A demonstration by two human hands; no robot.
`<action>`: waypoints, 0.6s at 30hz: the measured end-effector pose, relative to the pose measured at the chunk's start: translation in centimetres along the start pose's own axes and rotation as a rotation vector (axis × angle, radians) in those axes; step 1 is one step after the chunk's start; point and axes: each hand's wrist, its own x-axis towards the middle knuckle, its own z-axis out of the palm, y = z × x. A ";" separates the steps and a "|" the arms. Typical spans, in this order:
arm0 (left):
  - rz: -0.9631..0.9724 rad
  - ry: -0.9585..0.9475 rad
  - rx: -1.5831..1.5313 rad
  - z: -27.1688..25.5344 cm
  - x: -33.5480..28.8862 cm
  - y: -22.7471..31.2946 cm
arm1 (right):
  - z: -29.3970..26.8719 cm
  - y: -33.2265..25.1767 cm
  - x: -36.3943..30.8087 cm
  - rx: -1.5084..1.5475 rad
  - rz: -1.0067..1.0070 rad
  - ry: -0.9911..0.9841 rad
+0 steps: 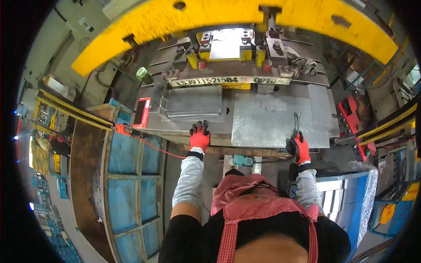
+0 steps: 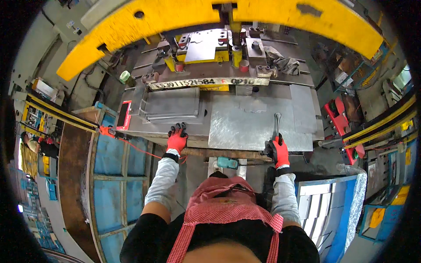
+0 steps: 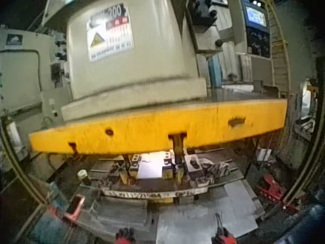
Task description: Operating a press machine to stamp or cut metal plates, including positioning the plates and using an air blower.
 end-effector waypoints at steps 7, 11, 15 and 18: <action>0.076 0.103 -0.075 1.1 0.1 0.2 | -2.1 1.0 0.8 -0.019 -0.020 0.021; 0.072 0.030 -0.051 -0.3 -1.2 -0.8 | 1.7 -3.2 -1.3 -0.106 -0.023 0.109; -0.224 -0.449 -0.112 -10.2 -0.6 4.2 | 8.2 -10.8 -2.1 -0.184 -0.174 -0.041; -0.162 -0.245 -0.377 -14.7 1.3 6.2 | 14.3 -14.7 2.4 -0.390 -0.364 -0.261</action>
